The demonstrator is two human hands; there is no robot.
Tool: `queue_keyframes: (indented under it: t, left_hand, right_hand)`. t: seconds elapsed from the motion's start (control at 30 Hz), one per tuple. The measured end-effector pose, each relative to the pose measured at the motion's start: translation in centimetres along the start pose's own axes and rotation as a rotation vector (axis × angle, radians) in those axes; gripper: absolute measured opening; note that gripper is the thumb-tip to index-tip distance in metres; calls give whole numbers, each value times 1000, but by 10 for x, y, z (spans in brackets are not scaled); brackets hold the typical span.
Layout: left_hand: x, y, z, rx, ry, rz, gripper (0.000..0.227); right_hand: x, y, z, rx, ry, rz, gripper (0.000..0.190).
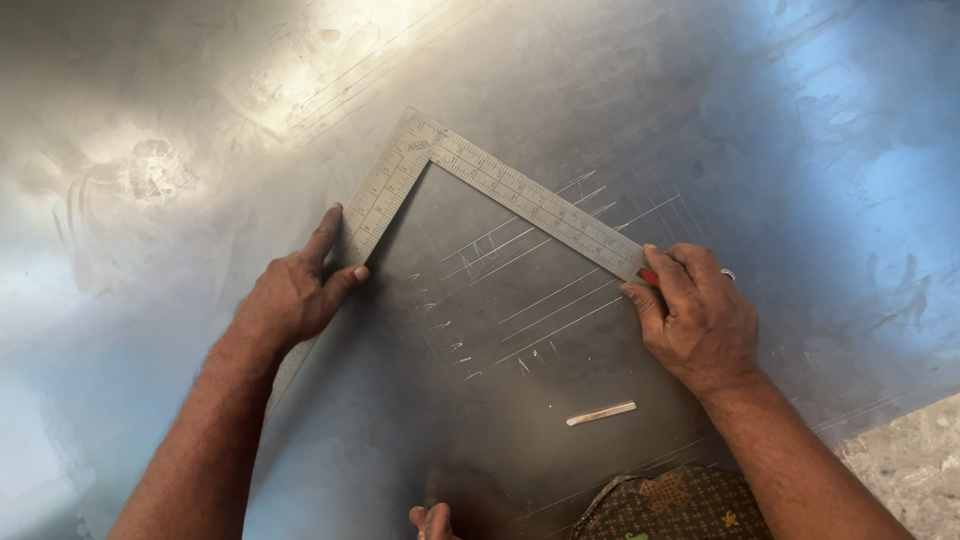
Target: The person uses a large metal square ruler and a white marking tool to draw straight lines on a large metal sheet. They reposition the ruler multiple times to create a series of parallel and intersecting lines on the surface.
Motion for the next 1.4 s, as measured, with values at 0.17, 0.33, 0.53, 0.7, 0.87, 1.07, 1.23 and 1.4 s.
queue_keyframes:
  t: [0.17, 0.33, 0.53, 0.7, 0.87, 1.07, 1.23, 1.4]
  left_hand:
    - [1, -1, 6, 30, -3, -22, 90]
    - [4, 1, 5, -2, 9, -60, 88]
    - [5, 0, 2, 5, 2, -97, 88]
    - [6, 1, 1, 15, -2, -108, 88]
    - [7, 1, 2, -5, 4, -99, 89]
    - [6, 1, 4, -21, 20, -95, 89]
    - [5, 3, 5, 4, 15, -110, 89]
    - [5, 4, 6, 19, -2, -118, 88]
  right_hand:
    - [0, 0, -2, -5, -11, -9, 46]
    - [0, -1, -2, -13, -27, 4, 46]
    - [-1, -1, -2, -10, -57, 20, 44]
    - [0, -1, -1, -12, -44, 16, 45]
    - [-1, -1, -2, -7, -31, 19, 45]
    - [-2, -2, -3, -23, -46, 23, 46]
    - [-1, -3, -3, -31, -36, 39, 47]
    - [-2, -3, -4, -34, -25, 48, 46]
Point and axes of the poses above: each hand's wrist, its own z-axis towards the middle knuckle, its own x-axis out of the palm, y = z × x, the point moved 4 cm from there along z, towards the middle knuckle, and after that the axes turned 7 degrees about -z, right-handed, at the moved point
